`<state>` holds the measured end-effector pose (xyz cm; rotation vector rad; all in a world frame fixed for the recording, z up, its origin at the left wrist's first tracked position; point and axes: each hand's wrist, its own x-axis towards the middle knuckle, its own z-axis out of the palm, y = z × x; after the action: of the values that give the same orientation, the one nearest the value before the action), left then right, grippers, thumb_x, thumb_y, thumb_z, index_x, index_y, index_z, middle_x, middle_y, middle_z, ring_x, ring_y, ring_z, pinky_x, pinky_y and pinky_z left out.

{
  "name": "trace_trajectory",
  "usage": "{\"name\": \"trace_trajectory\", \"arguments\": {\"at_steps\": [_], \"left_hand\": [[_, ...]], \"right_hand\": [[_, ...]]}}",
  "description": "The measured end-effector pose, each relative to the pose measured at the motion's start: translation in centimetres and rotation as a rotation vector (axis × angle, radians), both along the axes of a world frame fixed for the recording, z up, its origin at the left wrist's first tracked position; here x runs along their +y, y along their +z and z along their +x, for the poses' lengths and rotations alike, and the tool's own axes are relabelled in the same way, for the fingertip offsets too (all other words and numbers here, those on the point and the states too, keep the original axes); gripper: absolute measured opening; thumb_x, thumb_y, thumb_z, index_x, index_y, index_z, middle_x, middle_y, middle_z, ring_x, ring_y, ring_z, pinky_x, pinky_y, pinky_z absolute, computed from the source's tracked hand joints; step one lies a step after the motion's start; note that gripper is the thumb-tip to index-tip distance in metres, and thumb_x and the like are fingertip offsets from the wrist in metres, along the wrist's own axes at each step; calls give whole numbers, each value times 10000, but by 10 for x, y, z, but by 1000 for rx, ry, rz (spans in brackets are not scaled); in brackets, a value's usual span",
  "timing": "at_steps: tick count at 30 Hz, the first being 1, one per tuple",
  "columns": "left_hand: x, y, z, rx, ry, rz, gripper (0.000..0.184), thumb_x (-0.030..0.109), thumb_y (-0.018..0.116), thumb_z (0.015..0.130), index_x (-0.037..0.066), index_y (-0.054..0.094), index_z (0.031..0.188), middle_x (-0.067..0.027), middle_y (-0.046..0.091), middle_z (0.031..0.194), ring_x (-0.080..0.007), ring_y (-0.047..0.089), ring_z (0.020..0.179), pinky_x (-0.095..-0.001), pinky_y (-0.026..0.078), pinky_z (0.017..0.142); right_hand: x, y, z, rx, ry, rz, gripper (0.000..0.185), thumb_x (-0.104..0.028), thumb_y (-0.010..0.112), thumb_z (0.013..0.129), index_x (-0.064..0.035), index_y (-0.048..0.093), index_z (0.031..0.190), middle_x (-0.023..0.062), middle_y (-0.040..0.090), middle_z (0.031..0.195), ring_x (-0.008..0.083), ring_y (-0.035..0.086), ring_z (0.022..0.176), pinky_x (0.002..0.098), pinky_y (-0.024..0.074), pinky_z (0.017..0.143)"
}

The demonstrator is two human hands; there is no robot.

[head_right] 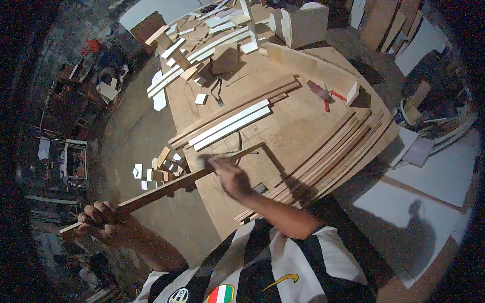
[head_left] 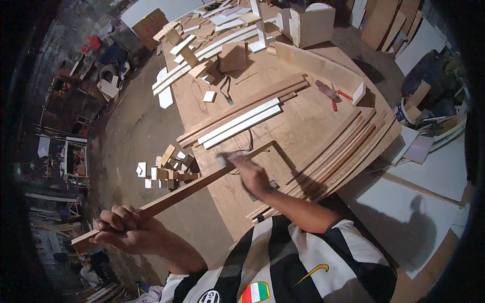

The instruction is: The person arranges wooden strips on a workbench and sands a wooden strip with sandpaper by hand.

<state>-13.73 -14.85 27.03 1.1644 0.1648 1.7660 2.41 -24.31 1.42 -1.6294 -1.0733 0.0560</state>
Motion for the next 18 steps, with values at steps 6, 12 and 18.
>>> {"name": "trace_trajectory", "arguments": {"at_steps": [6, 12, 18], "left_hand": [[-7, -2, 0, 3, 44, 7, 368, 503, 382, 1018, 145, 406, 936, 21, 342, 700, -79, 344, 495, -219, 377, 433], [-4, -5, -2, 35, 57, 23, 368, 502, 367, 1024, 143, 406, 947, 22, 338, 699, -77, 349, 499, -212, 376, 430], [-5, -7, -4, 24, 41, 17, 355, 491, 380, 1029, 147, 422, 952, 26, 349, 702, -69, 370, 519, -206, 375, 430]], "right_hand": [[-19, -9, 30, 332, -25, -216, 341, -40, 406, 982, 26, 590, 1261, 202, 622, 1254, 293, 599, 1185, 350, 485, 984], [-9, 3, -11, -201, -8, 109, 389, 47, 500, 861, 54, 595, 1238, 243, 649, 1180, 339, 648, 1110, 389, 529, 935], [13, -76, 26, 382, -9, 71, 323, -27, 466, 900, -23, 636, 1175, 186, 676, 1123, 330, 661, 1026, 405, 542, 819]]}}
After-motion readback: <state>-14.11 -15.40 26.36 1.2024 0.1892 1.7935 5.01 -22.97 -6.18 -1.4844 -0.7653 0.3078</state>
